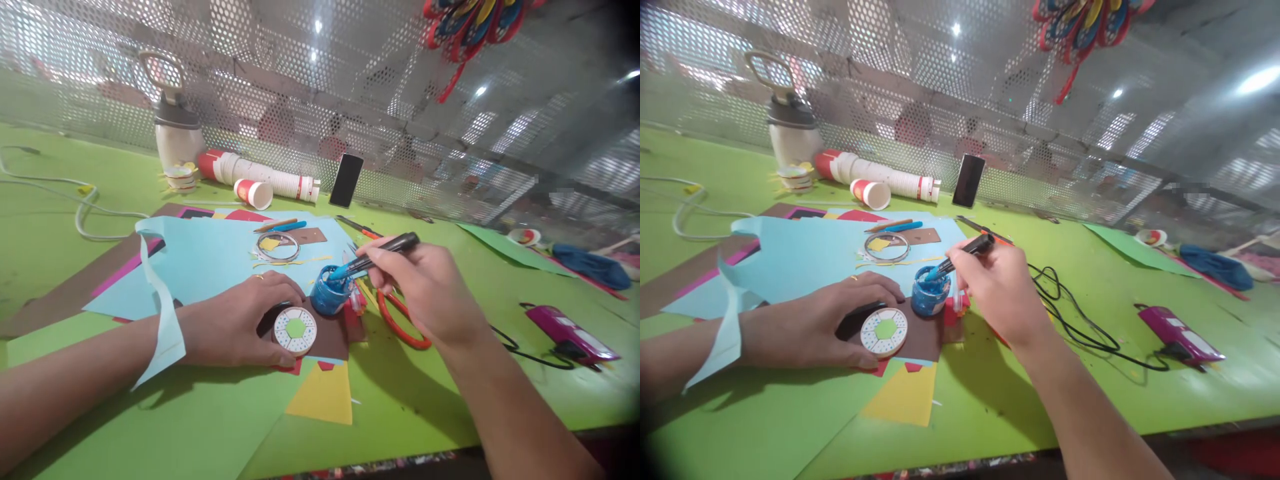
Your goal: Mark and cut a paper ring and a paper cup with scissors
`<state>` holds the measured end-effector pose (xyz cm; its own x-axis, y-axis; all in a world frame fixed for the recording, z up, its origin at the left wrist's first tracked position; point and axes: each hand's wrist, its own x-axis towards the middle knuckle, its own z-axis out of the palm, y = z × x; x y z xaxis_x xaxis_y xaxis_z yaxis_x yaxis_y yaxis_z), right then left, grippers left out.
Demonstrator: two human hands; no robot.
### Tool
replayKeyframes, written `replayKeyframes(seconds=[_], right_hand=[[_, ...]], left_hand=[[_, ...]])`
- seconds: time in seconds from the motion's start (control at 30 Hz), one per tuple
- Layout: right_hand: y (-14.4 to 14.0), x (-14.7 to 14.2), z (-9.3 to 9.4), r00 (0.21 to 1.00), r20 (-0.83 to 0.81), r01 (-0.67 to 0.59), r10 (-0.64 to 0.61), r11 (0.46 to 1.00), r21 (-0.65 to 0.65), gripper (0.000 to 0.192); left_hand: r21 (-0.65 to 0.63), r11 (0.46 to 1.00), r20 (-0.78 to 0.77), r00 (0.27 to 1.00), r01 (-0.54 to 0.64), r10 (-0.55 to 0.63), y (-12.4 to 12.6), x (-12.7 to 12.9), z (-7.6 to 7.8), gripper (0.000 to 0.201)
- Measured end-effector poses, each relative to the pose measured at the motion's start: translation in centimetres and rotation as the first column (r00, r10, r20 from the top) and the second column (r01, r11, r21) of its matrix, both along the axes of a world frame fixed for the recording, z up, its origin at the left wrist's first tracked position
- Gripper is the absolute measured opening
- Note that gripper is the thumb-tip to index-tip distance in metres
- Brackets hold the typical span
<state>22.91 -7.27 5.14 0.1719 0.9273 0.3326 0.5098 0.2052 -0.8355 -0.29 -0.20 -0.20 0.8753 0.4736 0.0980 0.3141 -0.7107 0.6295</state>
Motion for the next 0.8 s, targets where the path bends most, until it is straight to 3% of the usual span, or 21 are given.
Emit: replayKeyframes(seconds=[0.17, 0.33, 0.47, 0.6, 0.8], right_hand=[[0.3, -1.0, -0.7, 0.984, 0.175, -0.024, 0.045, 0.993, -0.119, 0.024], [0.4, -0.8, -0.9, 0.971, 0.235, -0.018, 0.047, 0.992, -0.123, 0.021], [0.3, 0.0, -0.5, 0.976, 0.216, 0.033, -0.026, 0.999, -0.031, 0.023], [0.1, 0.6, -0.4, 0.984, 0.072, 0.147, -0.161, 0.975, 0.167, 0.031], [0.2, 0.1, -0.5, 0.984, -0.088, 0.176, -0.157, 0.941, 0.289, 0.027]], left_hand=[[0.003, 1.0, 0.015, 1.0, 0.025, -0.025, 0.0, -0.1, 0.2, 0.058], [0.024, 0.997, 0.042, 0.996, 0.072, -0.073, 0.1, -0.1, 0.3, 0.048], [0.036, 0.997, 0.036, 0.997, 0.064, -0.065, 0.2, -0.1, 0.2, 0.046], [0.036, 0.996, 0.037, 0.996, 0.08, -0.081, 0.4, -0.1, 0.0, 0.046], [0.041, 0.995, 0.052, 0.994, 0.09, -0.092, 0.5, -0.2, -0.1, 0.046]])
